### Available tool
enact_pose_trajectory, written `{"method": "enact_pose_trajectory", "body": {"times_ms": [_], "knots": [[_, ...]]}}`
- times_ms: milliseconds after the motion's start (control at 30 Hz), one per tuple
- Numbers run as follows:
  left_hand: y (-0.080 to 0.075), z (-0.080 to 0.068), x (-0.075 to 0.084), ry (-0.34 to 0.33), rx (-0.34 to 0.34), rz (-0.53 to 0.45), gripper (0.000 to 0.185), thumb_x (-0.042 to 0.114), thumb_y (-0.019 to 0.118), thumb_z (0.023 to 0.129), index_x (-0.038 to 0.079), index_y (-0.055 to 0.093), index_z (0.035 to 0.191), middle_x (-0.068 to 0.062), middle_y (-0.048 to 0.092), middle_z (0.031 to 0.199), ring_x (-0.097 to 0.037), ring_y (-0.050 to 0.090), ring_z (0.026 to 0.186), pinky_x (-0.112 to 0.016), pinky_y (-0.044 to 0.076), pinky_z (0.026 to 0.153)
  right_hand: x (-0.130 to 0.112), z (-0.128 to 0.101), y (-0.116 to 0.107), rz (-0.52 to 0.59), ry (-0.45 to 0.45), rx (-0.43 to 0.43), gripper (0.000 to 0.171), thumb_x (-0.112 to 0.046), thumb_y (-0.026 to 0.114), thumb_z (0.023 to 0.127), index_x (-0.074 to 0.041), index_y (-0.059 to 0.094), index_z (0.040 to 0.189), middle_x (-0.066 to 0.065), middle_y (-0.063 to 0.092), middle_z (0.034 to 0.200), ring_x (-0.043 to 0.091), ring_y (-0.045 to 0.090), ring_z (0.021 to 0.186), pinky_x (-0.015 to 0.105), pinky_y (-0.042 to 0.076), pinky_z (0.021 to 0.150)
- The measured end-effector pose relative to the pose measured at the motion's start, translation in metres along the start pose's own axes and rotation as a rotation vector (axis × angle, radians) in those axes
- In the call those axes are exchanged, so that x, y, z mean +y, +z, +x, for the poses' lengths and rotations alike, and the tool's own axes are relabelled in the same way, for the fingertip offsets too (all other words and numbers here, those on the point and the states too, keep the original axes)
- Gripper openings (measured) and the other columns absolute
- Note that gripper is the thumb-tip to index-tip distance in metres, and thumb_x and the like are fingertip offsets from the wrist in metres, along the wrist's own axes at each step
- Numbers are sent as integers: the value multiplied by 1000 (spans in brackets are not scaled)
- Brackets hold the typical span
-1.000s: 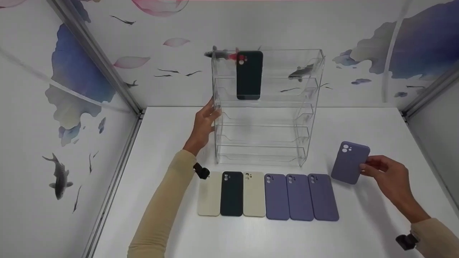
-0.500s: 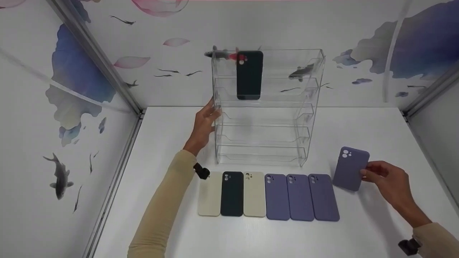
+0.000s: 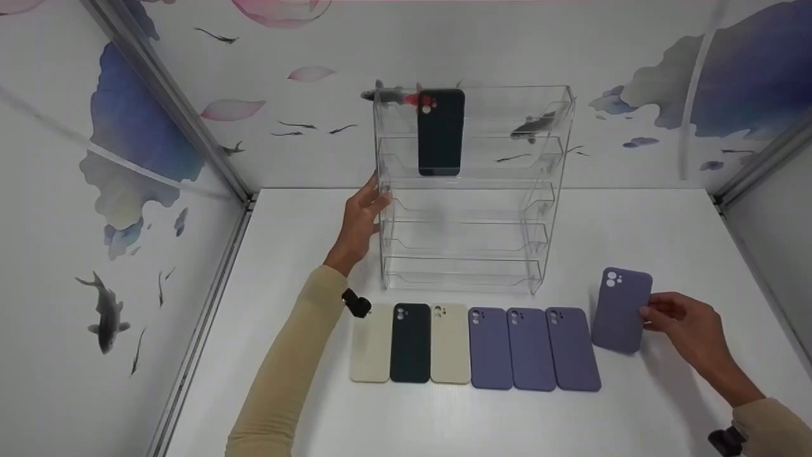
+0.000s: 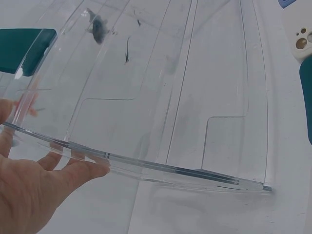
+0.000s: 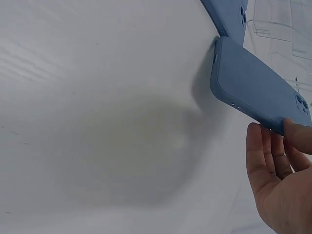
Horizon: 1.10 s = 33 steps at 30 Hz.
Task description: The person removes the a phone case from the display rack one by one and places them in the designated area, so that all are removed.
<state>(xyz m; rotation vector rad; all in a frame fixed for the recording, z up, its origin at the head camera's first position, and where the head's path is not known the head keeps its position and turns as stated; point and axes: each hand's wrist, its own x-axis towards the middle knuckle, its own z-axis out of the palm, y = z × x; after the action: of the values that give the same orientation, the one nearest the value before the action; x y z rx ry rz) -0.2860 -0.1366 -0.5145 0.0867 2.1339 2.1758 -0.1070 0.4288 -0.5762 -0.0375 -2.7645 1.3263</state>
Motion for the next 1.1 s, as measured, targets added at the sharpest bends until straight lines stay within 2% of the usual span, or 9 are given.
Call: {"method": "enact_pose_trajectory", "body": {"times_ms": [133, 367, 633, 867, 1100], "knots": [[-1, 1, 0, 1, 3, 1, 67, 35, 60, 115, 29, 32, 175, -13, 44, 171, -32, 46, 154, -71, 39, 120, 5, -1, 2, -8, 19, -39, 37, -1, 75, 105, 19, 64, 135, 30, 74, 111, -1, 73, 85, 22, 64, 73], [-1, 0, 0, 10, 3, 12, 67, 35, 59, 114, 30, 32, 176, -13, 44, 171, -32, 46, 154, -70, 41, 119, 5, -6, 6, -48, 62, -128, 40, -5, 76, 105, 19, 65, 135, 27, 75, 112, -3, 72, 85, 22, 64, 73], [0, 0, -1, 14, -2, 14, 68, 37, 59, 114, 30, 31, 176, -13, 43, 172, -31, 47, 154, -70, 41, 120, 8, -9, 11, -79, 91, -203, 41, -8, 75, 106, 19, 65, 135, 26, 76, 114, 3, 74, 85, 23, 63, 74], [-1, 1, -3, 40, -37, -15, 70, 36, 58, 113, 31, 30, 176, -11, 40, 174, -31, 42, 157, -67, 42, 120, 10, -10, 11, -122, 105, -244, 42, -11, 75, 106, 20, 66, 132, 26, 77, 113, 5, 73, 86, 24, 63, 73], [-1, 0, -3, 41, -32, -7, 69, 38, 59, 113, 31, 31, 176, -9, 42, 173, -30, 43, 157, -67, 41, 121, 13, -14, 12, -97, 125, -269, 41, -9, 76, 105, 21, 66, 132, 27, 77, 114, 9, 74, 88, 26, 64, 73]]}}
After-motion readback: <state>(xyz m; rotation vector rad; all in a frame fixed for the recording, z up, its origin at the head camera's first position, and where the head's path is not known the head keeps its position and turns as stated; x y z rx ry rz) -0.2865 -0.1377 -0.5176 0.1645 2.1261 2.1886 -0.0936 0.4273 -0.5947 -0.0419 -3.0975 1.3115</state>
